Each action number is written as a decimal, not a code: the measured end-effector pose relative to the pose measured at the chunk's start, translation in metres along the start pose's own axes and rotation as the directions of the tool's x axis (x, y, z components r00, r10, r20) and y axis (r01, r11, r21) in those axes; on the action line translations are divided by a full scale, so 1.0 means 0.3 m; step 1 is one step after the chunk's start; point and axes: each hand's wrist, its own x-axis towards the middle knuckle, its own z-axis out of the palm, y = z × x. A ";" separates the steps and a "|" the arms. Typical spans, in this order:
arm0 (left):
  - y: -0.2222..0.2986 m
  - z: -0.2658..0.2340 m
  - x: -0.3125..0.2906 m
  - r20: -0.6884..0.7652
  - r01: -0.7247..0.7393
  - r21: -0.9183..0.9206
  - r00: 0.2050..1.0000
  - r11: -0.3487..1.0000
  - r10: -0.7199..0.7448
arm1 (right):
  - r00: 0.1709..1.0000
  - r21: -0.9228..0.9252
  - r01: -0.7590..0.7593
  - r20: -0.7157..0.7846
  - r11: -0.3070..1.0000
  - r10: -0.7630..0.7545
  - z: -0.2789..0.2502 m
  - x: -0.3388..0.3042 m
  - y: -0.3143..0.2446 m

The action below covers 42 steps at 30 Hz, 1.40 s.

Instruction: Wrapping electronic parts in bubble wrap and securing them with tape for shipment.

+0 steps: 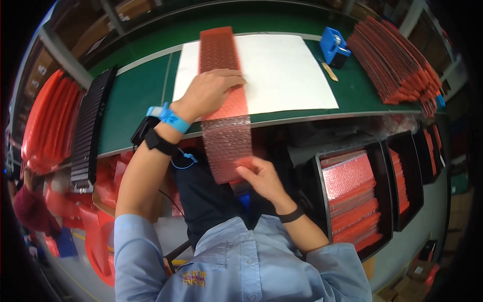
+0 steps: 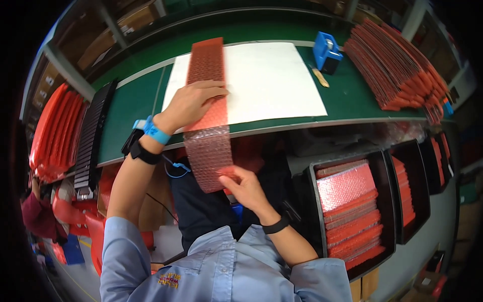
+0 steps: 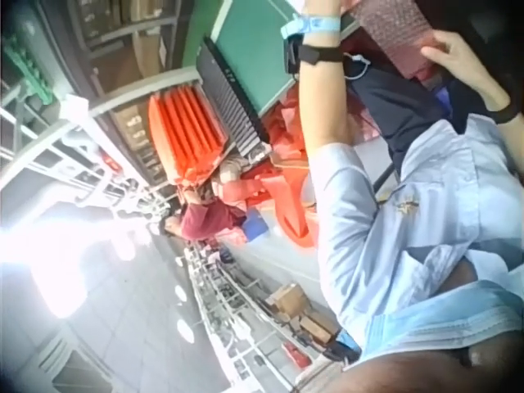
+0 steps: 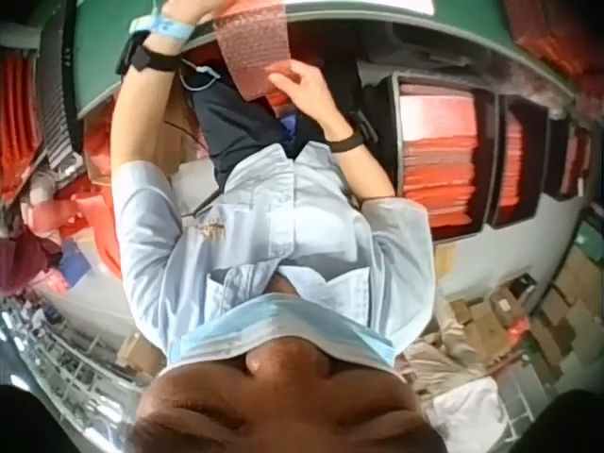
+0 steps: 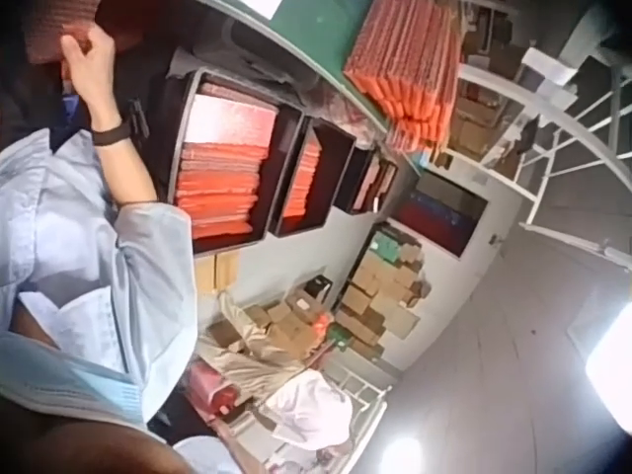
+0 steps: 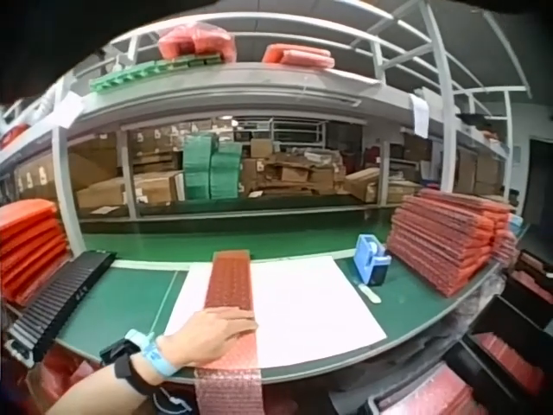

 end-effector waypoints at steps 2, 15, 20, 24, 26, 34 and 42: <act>0.007 0.021 0.015 -0.017 0.014 -0.062 1.000 0.998 -0.015 | 1.000 -0.091 -0.014 -0.006 0.996 0.014 -0.029 -0.009 0.090; 0.047 0.105 0.091 -0.045 0.097 -0.187 0.993 0.978 -0.107 | 0.980 -0.442 -0.193 -0.045 0.876 0.193 -0.209 -0.064 0.369; 0.038 0.119 0.095 -0.001 0.120 -0.198 0.992 0.973 -0.123 | 0.985 -0.442 -0.171 -0.052 0.881 0.165 -0.241 -0.055 0.374; 0.023 0.144 0.073 0.001 0.142 -0.218 0.989 0.966 -0.145 | 0.983 -0.090 -0.117 -0.152 0.989 0.102 -0.371 -0.024 0.328; 0.012 0.142 0.059 -0.006 0.132 -0.208 0.991 0.969 -0.136 | 0.929 0.434 -0.308 -0.055 0.847 0.366 -0.509 -0.039 0.229; -0.036 0.178 0.057 -0.040 0.079 -0.203 0.995 0.976 -0.089 | 0.850 -0.641 -0.222 -0.496 0.735 -0.175 -0.627 -0.245 0.471; -0.054 0.199 0.008 -0.055 0.066 -0.213 0.995 0.975 -0.080 | 0.923 -0.553 -0.269 -0.381 0.789 0.048 -0.538 -0.221 0.490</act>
